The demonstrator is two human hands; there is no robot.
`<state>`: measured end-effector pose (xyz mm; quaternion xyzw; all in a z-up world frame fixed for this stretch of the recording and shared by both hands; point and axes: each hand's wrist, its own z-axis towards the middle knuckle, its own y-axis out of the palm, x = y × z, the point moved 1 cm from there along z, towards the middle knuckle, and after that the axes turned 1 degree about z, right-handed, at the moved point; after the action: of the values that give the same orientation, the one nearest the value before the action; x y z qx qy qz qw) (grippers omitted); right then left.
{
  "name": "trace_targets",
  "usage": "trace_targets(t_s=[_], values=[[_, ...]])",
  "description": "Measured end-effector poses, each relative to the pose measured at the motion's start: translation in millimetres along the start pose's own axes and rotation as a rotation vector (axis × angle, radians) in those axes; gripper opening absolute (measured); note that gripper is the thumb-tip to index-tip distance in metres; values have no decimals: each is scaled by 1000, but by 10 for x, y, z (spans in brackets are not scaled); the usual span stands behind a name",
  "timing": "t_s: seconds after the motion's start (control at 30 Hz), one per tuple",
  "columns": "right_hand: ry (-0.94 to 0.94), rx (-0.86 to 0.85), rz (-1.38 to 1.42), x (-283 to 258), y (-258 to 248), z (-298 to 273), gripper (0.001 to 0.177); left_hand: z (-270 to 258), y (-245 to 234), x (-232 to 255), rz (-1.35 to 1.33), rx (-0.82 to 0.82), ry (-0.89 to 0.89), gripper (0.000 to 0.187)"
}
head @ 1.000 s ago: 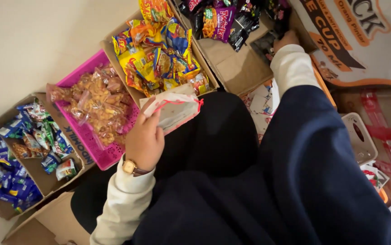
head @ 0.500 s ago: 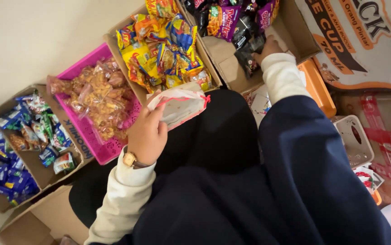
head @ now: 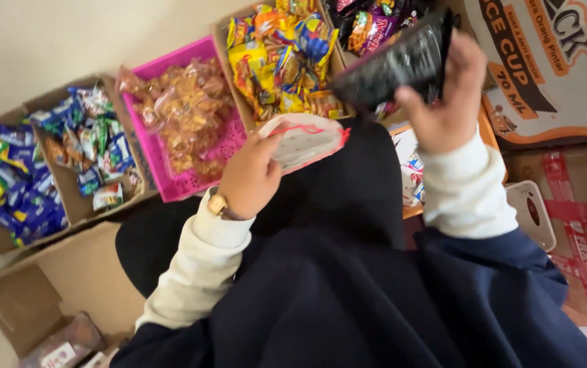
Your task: Packing various small snack packets into individual drawstring gift bags from organized bins.
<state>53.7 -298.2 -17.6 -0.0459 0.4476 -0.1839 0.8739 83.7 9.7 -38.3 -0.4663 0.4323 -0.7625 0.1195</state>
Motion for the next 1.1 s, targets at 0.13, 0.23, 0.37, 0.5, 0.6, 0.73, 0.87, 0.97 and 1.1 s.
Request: trace_targets(t_s=[0.13,0.23,0.37,0.5,0.6,0.73,0.87,0.97,1.1], values=[[-161,-91,94,-813,418,-119,45,-256,-107,175,-111,-32,-14,58],[-363,-254,15,-921,602,-209,19,-387,-368,354,-382,-35,77,60],[-660,-274,-119,-1133,725,-286,16,-663,-349,120,-617,-96,-174,69],[-691,-291,-275,-1440,828,-383,14,-866,-480,153,-807,-85,-177,58],[-731,-341,-337,-1553,954,-516,14,-941,-514,300,-664,-26,-65,58],[-615,-357,-545,-1562,1117,-766,21,-1001,-706,544,-557,0,98,65],[-498,-432,-726,-1624,1179,-888,35,-1075,-761,711,-373,77,261,64],[-434,-489,-617,-1572,1175,-983,25,-1183,-601,587,-200,47,210,67],[-382,-541,-643,-1391,1221,-1110,25,-1263,-520,754,-240,8,263,61]])
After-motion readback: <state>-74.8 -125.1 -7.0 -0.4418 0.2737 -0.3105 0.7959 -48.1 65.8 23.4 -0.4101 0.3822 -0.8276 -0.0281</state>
